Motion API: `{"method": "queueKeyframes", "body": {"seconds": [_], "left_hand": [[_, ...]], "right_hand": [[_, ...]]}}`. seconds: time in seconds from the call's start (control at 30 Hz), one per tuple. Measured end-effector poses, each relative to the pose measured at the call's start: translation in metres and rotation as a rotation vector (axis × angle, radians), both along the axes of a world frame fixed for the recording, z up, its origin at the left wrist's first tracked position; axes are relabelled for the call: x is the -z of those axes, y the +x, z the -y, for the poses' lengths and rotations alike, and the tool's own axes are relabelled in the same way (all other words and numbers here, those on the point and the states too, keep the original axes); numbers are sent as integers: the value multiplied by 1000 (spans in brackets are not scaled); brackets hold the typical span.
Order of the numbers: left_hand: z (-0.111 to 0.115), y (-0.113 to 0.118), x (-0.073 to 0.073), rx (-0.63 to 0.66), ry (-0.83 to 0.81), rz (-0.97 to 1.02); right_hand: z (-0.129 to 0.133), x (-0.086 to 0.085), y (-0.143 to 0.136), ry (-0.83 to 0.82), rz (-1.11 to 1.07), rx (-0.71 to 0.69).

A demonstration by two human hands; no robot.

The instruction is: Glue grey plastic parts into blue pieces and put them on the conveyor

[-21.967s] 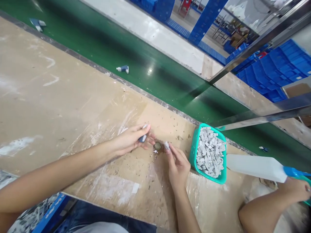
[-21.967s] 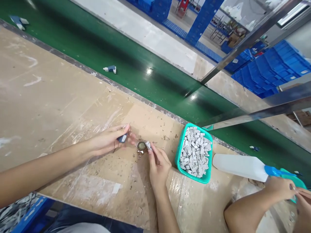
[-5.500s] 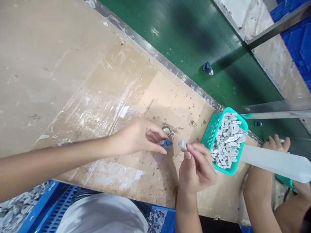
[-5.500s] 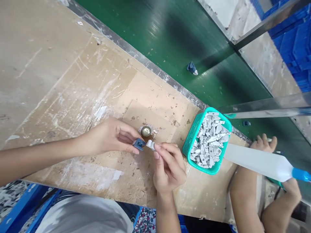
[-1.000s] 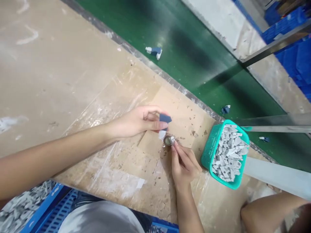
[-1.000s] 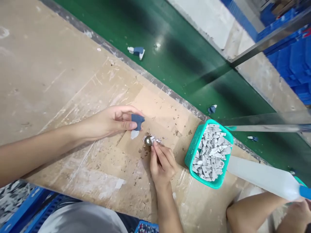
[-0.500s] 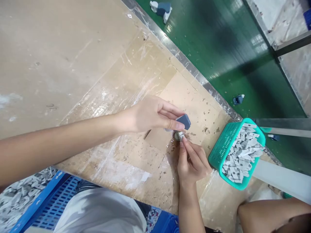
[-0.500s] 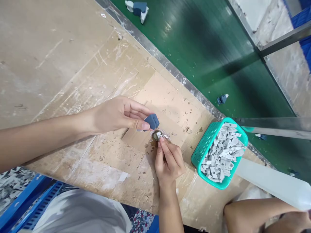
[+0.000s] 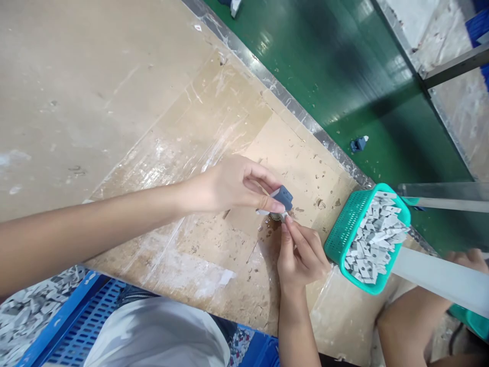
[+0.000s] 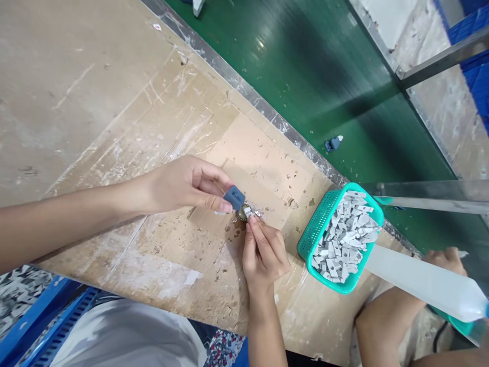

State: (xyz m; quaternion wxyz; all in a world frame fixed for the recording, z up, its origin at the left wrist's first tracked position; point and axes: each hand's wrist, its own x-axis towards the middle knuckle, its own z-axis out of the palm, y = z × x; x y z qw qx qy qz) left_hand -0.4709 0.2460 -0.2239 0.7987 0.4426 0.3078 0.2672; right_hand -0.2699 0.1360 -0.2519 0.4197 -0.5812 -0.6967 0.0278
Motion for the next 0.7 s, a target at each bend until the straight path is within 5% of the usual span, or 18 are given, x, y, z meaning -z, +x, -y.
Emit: {"method": "queueKeyframes", "body": {"seconds": [0.23, 0.7], "left_hand": [[23, 12, -2, 73, -86, -72], [35, 19, -6, 125, -106, 25]], "right_hand": [[3, -20, 0, 33, -247, 103], [10, -33, -5, -27, -328, -47]]}}
